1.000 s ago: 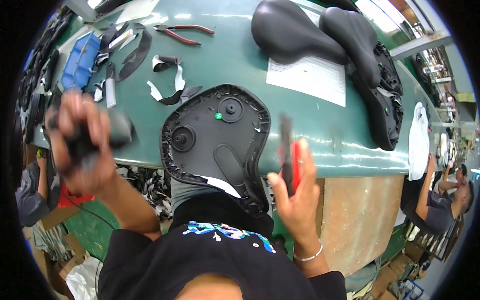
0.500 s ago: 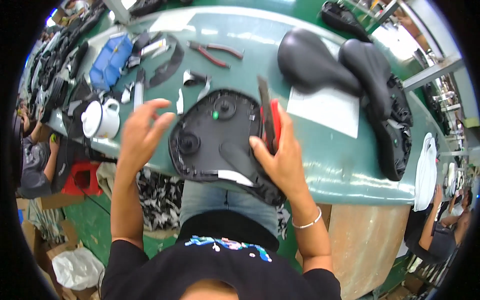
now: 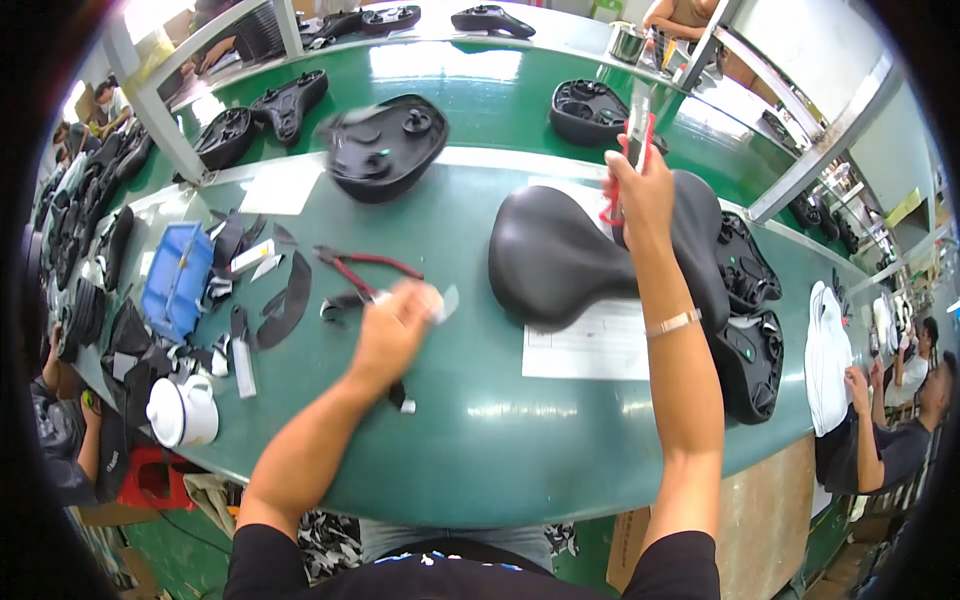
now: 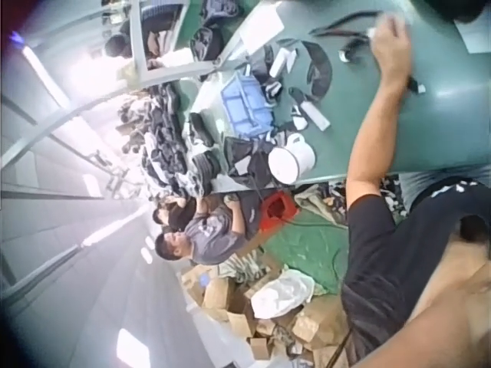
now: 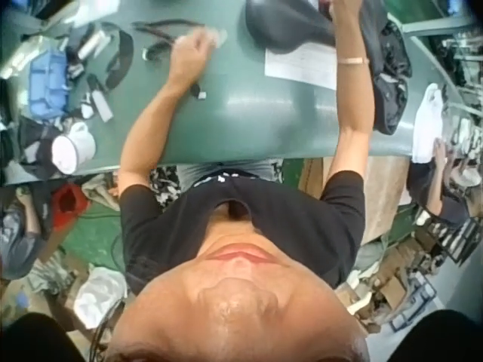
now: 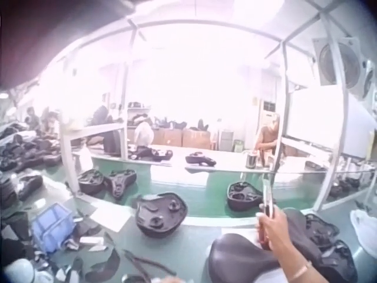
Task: The recorder trims excess leather material from bicycle seats using a utility knife and cleans the underside of the seat.
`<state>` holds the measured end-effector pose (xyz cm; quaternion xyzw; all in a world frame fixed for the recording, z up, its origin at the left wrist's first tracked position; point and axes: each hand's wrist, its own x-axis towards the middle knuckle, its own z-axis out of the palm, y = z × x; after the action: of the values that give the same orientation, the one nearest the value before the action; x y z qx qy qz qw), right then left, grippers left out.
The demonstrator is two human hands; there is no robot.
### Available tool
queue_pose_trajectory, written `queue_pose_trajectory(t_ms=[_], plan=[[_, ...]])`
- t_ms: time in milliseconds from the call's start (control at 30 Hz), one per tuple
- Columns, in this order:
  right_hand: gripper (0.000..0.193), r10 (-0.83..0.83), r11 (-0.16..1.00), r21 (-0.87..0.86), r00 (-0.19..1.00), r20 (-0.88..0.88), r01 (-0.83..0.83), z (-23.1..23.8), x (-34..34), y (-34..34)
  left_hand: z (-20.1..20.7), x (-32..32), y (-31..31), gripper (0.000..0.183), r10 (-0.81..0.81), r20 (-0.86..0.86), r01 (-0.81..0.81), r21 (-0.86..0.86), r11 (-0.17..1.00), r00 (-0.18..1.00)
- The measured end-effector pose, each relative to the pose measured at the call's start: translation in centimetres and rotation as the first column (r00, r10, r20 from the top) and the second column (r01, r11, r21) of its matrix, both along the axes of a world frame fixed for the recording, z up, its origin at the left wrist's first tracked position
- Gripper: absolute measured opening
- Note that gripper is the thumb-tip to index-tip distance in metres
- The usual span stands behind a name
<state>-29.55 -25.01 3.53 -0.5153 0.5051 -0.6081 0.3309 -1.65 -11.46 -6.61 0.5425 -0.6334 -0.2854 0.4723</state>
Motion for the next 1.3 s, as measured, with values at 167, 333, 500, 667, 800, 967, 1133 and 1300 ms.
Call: queue_pose_trajectory(t_ms=[167, 333, 500, 667, 800, 967, 1133, 1300], plan=[[0.043, -0.035, 0.963, 0.265, 0.999, -0.04, 0.045, -3.9, 0.2, -13.5, 0.8, -0.5, 0.2, 0.01, -0.091, 0.199, 0.109, -0.08, 0.991, 0.976], [0.052, -0.155, 0.955, 0.244, 0.985, -0.073, 0.168, -7.6, -1.1, -18.5, 1.4, -1.2, -0.1, 0.021, -0.036, 0.011, 0.037, -0.093, 0.995, 0.999], [0.043, 0.158, 0.947, 0.241, 0.96, 0.233, -0.215, -2.8, 2.0, -10.6, 1.0, -0.2, 0.0, 0.019, -0.069, -0.124, 0.058, -0.089, 0.994, 0.99], [0.034, 0.443, 0.811, 0.306, 0.865, 0.237, -0.499, 2.8, 4.1, 6.2, 0.8, 3.2, -0.6, 0.05, -0.154, -0.82, 0.393, 0.092, 0.915, 0.552], [0.03, 0.705, 0.645, 0.444, 0.708, -0.033, -0.622, 1.5, 3.7, 14.8, 4.6, 4.3, 1.0, 0.069, 0.093, -0.99, 0.702, 0.142, 0.698, 0.107], [0.06, 0.602, 0.723, 0.49, 0.792, -0.102, -0.487, -3.0, 4.6, 21.3, 5.5, 6.2, 6.2, 0.056, 0.058, -0.677, 0.436, 0.535, 0.724, 0.734], [0.067, 0.402, 0.812, 0.017, 0.539, -0.741, -0.583, -4.3, 2.5, 23.7, 8.5, 6.8, 7.6, 0.062, 0.034, -0.597, 0.385, 0.558, 0.735, 0.801], [0.065, 0.305, 0.777, 0.159, 0.144, -0.941, -0.609, -0.8, 3.0, 22.2, 10.7, 5.1, 6.3, 0.053, -0.111, -0.457, 0.379, 0.55, 0.744, 0.883]])
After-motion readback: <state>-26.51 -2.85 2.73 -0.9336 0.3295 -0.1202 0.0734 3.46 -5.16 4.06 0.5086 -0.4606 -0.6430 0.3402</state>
